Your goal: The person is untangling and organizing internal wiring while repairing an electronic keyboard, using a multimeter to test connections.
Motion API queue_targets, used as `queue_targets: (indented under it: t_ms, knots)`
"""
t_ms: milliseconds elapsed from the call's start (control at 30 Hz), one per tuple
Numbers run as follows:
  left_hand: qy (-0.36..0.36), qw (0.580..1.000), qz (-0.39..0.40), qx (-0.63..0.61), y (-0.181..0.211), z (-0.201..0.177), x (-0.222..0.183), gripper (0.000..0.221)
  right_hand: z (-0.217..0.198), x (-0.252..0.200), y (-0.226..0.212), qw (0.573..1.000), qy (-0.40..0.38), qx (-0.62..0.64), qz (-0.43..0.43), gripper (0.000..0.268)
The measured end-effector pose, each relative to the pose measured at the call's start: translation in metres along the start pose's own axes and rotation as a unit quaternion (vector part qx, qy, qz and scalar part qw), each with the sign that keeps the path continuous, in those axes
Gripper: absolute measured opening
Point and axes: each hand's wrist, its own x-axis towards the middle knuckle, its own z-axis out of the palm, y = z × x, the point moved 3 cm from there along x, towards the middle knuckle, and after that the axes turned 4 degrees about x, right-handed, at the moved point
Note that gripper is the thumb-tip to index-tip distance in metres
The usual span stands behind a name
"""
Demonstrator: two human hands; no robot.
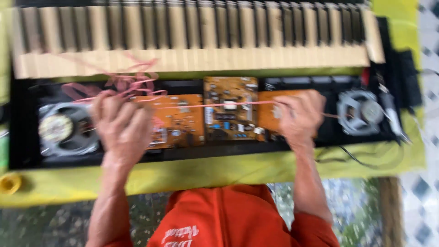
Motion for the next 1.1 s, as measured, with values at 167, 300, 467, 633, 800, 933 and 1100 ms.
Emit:
queue_targets:
  t_ms: [167, 300, 467, 633, 800, 933, 1100]
  knots:
    - [0.056, 0.998, -0.019, 0.011, -0.002, 0.0, -0.004, 0.017, 0.003, -0.007, 0.003, 0.996, 0.039, 0.084, -0.008, 0.01]
    - [0.079, 0.996, -0.026, 0.018, -0.003, -0.005, -0.005, 0.023, 0.005, -0.013, -0.006, 0.999, -0.007, 0.031, 0.004, 0.01]
    - [0.036, 0.998, -0.024, 0.042, -0.003, 0.023, -0.032, 0.013, 0.013, -0.021, 0.007, 0.999, -0.038, 0.031, 0.006, 0.013]
    - [0.011, 0.999, -0.031, 0.027, -0.002, 0.021, -0.029, 0.013, 0.026, -0.038, 0.028, 0.993, -0.11, -0.003, 0.051, 0.012]
    - [0.032, 0.999, -0.016, -0.035, -0.002, 0.008, -0.015, 0.009, 0.017, -0.01, 0.0, 0.992, -0.113, 0.008, 0.055, 0.007]
    - [0.039, 0.998, -0.018, -0.048, 0.0, 0.013, -0.006, 0.005, 0.012, 0.0, 0.002, 0.99, -0.134, -0.02, 0.043, 0.001]
    - [0.03, 0.999, -0.01, -0.031, 0.003, 0.016, 0.002, 0.016, 0.01, 0.005, 0.006, 0.992, -0.113, -0.011, 0.05, 0.007]
